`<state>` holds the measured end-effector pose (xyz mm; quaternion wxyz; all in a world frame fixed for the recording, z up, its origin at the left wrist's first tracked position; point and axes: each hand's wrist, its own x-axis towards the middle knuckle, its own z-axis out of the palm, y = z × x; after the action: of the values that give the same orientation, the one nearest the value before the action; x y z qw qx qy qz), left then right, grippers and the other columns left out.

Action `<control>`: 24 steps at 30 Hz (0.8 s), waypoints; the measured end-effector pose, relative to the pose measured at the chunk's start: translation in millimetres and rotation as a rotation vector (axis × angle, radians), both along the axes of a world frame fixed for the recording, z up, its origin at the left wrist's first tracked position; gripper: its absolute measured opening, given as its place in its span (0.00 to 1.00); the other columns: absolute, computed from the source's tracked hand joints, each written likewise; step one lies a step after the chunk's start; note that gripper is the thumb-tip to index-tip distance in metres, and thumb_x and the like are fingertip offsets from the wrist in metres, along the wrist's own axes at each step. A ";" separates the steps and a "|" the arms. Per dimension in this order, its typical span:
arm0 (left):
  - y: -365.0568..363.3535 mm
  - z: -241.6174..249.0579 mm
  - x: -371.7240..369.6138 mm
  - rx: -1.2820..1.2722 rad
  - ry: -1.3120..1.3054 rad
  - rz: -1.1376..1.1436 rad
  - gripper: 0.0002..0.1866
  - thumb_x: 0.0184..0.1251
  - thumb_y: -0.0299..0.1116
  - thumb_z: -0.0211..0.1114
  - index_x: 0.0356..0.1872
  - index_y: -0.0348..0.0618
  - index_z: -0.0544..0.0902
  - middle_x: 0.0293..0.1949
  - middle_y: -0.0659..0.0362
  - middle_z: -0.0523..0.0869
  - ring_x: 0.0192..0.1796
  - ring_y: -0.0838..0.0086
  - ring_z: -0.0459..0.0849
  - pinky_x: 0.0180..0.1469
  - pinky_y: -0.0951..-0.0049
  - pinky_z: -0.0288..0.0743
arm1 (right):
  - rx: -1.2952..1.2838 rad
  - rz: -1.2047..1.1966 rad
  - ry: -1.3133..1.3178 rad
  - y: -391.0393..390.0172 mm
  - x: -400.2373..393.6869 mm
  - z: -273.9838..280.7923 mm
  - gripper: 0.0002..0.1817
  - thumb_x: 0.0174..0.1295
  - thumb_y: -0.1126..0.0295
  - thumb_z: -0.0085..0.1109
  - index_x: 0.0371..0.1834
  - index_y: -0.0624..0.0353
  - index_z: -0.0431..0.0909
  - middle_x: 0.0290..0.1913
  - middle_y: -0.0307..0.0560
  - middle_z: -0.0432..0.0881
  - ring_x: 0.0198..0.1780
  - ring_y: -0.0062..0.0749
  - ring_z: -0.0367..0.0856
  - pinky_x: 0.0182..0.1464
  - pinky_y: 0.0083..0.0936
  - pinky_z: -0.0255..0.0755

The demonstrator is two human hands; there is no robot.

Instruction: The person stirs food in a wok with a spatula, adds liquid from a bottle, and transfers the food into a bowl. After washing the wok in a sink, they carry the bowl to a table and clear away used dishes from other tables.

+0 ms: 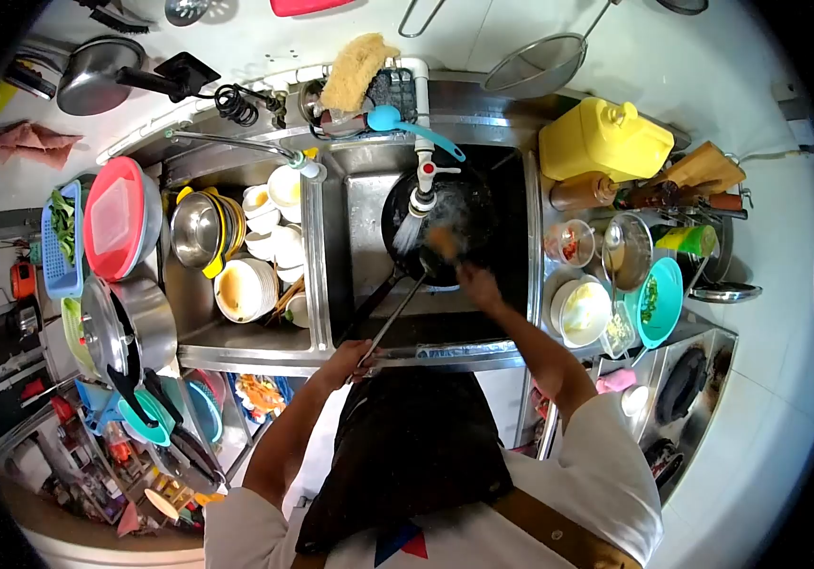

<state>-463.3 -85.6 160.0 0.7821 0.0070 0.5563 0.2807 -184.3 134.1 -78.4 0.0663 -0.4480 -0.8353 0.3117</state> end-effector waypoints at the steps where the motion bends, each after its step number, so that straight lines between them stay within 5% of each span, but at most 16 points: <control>1: 0.9 0.1 1.7 -0.008 0.054 -0.052 0.20 0.74 0.48 0.48 0.35 0.40 0.78 0.17 0.67 0.68 0.14 0.82 0.63 0.13 0.79 0.57 | 0.123 0.096 0.150 -13.1 7.4 -20.9 0.17 0.67 0.60 0.46 0.51 0.59 0.74 0.31 0.66 0.81 0.36 0.56 0.82 0.33 0.49 0.75; 2: 2.6 0.9 7.5 -0.037 0.151 -0.086 0.22 0.74 0.50 0.48 0.29 0.42 0.75 0.15 0.68 0.66 0.12 0.82 0.62 0.12 0.78 0.55 | 0.121 0.104 0.148 -15.9 4.7 -9.4 0.17 0.67 0.60 0.46 0.51 0.59 0.74 0.31 0.66 0.81 0.36 0.56 0.82 0.33 0.49 0.75; 4: -8.0 -5.4 12.5 -0.012 0.217 -0.096 0.22 0.73 0.50 0.48 0.27 0.43 0.74 0.14 0.67 0.66 0.11 0.82 0.61 0.12 0.78 0.54 | -0.115 0.306 -0.534 -24.3 -6.0 39.0 0.23 0.65 0.60 0.48 0.58 0.63 0.68 0.32 0.64 0.82 0.36 0.53 0.83 0.33 0.47 0.77; 7: -18.7 -11.6 13.4 0.038 0.285 -0.081 0.23 0.72 0.52 0.51 0.32 0.38 0.77 0.13 0.66 0.67 0.09 0.81 0.61 0.10 0.77 0.54 | -0.036 0.361 -0.711 9.2 1.0 84.7 0.29 0.62 0.62 0.51 0.64 0.66 0.62 0.34 0.61 0.83 0.33 0.51 0.84 0.33 0.46 0.78; 10: -25.1 -6.7 15.6 0.033 0.409 -0.005 0.24 0.72 0.52 0.51 0.30 0.38 0.76 0.13 0.66 0.69 0.10 0.82 0.62 0.10 0.77 0.54 | -0.121 0.067 -0.671 14.1 1.4 118.9 0.32 0.59 0.64 0.52 0.66 0.68 0.60 0.34 0.58 0.84 0.32 0.48 0.85 0.33 0.46 0.79; 14: -37.1 -9.6 14.6 0.047 0.519 -0.032 0.21 0.72 0.46 0.51 0.30 0.36 0.77 0.16 0.62 0.72 0.14 0.76 0.70 0.17 0.73 0.61 | 0.382 0.397 -0.643 -53.4 13.6 76.7 0.27 0.57 0.64 0.56 0.57 0.69 0.69 0.33 0.53 0.84 0.33 0.44 0.86 0.32 0.40 0.80; 17: -41.3 -5.5 17.7 0.135 0.610 -0.068 0.22 0.72 0.46 0.50 0.33 0.34 0.79 0.16 0.59 0.74 0.18 0.75 0.72 0.22 0.72 0.64 | -0.037 0.278 -0.885 31.7 -35.5 109.1 0.24 0.57 0.64 0.55 0.55 0.67 0.71 0.33 0.53 0.85 0.33 0.41 0.86 0.31 0.36 0.81; 19: -37.3 8.5 14.7 0.112 0.597 -0.065 0.22 0.72 0.46 0.50 0.33 0.34 0.78 0.17 0.58 0.75 0.19 0.74 0.73 0.23 0.71 0.65 | 0.214 0.354 -0.882 87.5 -13.4 28.2 0.24 0.58 0.64 0.55 0.56 0.65 0.70 0.33 0.52 0.85 0.34 0.39 0.86 0.29 0.33 0.80; 22: -47.8 8.6 14.2 0.082 0.596 -0.070 0.21 0.72 0.45 0.50 0.33 0.33 0.78 0.19 0.56 0.77 0.22 0.70 0.75 0.27 0.68 0.67 | 0.116 0.389 -0.944 62.9 3.7 44.1 0.22 0.59 0.64 0.54 0.54 0.64 0.73 0.33 0.53 0.85 0.36 0.41 0.86 0.29 0.35 0.80; 24: -52.4 3.7 13.2 0.078 0.637 -0.062 0.21 0.71 0.45 0.51 0.33 0.33 0.78 0.22 0.52 0.78 0.26 0.65 0.77 0.31 0.66 0.69 | -0.088 0.256 -0.770 8.7 9.8 100.5 0.35 0.62 0.62 0.53 0.72 0.59 0.53 0.36 0.56 0.83 0.37 0.43 0.84 0.35 0.38 0.78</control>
<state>-450.1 -137.9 163.7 0.5760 0.1414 0.7615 0.2614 -174.5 142.9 22.1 -0.3099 -0.4268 -0.8340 0.1621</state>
